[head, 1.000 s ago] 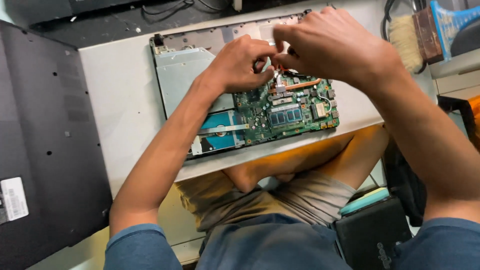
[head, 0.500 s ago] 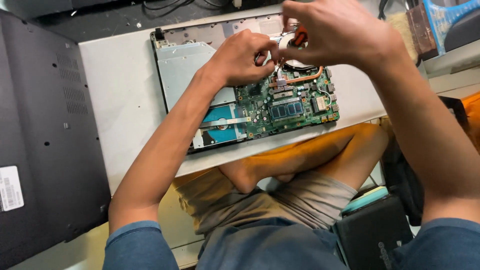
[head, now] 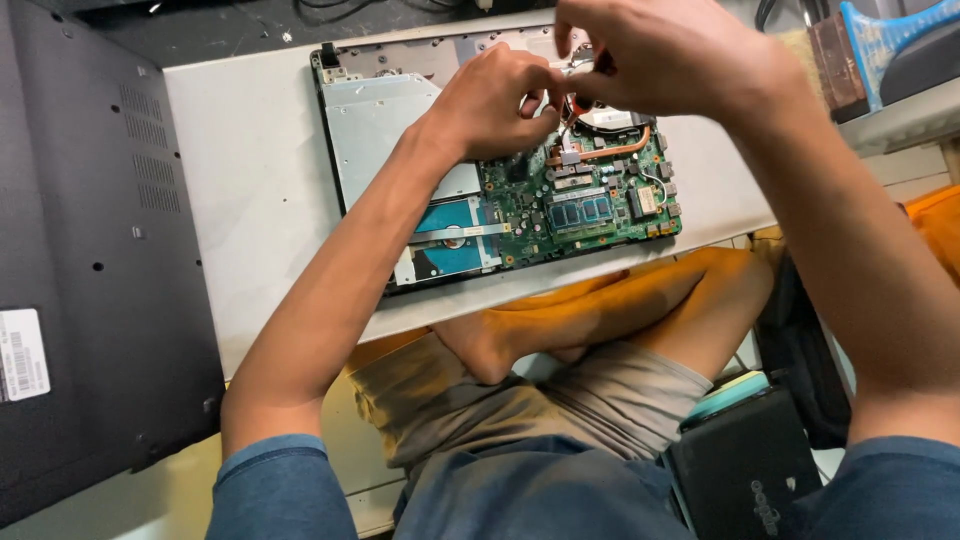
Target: Removing the internal cooling fan and heatsink from an Acer laptop motherboard using a screwdriver.
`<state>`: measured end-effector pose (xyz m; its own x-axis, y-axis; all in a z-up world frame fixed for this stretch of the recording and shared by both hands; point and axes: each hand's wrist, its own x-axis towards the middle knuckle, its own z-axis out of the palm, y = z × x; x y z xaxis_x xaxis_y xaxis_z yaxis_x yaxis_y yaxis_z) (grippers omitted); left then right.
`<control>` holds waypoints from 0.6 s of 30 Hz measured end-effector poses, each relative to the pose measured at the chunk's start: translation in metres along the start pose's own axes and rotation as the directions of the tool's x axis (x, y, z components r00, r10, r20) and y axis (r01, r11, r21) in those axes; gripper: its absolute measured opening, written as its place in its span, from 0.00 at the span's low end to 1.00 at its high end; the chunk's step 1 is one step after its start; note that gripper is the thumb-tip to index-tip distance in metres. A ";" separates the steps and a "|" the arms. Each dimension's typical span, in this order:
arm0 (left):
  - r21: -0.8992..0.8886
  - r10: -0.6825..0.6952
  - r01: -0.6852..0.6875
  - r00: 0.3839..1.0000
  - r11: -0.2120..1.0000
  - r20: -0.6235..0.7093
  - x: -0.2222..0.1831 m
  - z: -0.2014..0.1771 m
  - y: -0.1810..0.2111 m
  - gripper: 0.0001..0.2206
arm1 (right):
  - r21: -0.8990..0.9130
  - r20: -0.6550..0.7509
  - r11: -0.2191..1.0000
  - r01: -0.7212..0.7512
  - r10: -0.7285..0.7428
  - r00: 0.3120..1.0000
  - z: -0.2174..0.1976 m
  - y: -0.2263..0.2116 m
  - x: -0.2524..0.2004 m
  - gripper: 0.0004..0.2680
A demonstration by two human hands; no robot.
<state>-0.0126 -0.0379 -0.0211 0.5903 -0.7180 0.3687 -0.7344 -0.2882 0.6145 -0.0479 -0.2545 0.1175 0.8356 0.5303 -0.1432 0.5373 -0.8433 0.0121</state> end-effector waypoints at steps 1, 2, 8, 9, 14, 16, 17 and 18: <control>0.007 0.029 -0.029 0.999 1.000 -0.027 0.000 0.001 0.000 0.05 | 0.204 0.046 0.975 0.084 -0.095 0.994 -0.003 0.005 0.000 0.15; 0.008 0.029 -0.029 0.999 1.000 -0.027 0.000 0.000 0.000 0.05 | 0.204 0.045 0.975 0.084 -0.095 0.994 -0.001 0.007 -0.002 0.15; 0.040 0.047 -0.046 0.999 0.998 -0.025 0.000 0.007 -0.010 0.02 | -0.204 -0.111 0.979 0.018 -0.042 0.993 0.010 0.016 -0.004 0.19; 0.044 0.031 -0.030 0.999 0.999 -0.018 0.000 0.005 -0.007 0.04 | -0.107 -0.050 0.994 0.010 -0.016 0.999 0.007 0.013 -0.002 0.13; 0.055 0.110 -0.107 0.993 0.993 -0.046 0.000 0.008 -0.010 0.03 | 0.213 0.065 0.971 0.107 -0.123 0.990 -0.004 0.000 -0.001 0.14; 0.087 0.016 -0.015 1.000 0.996 -0.010 0.001 0.012 -0.013 0.12 | -0.250 -0.099 0.968 0.027 -0.053 0.994 0.005 0.002 -0.001 0.22; 0.088 0.015 -0.014 1.000 0.996 -0.010 0.001 0.010 -0.011 0.12 | -0.249 -0.100 0.968 0.028 -0.055 0.993 0.007 0.005 0.000 0.22; 0.076 0.011 -0.011 1.000 0.997 -0.005 0.002 0.009 -0.009 0.07 | -0.219 -0.103 0.976 0.017 -0.041 0.994 0.009 0.008 0.001 0.17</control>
<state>-0.0078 -0.0420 -0.0325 0.5838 -0.7180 0.3789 -0.7640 -0.3281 0.5555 -0.0434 -0.2613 0.1090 0.8202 0.5706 -0.0404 0.5638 -0.7945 0.2257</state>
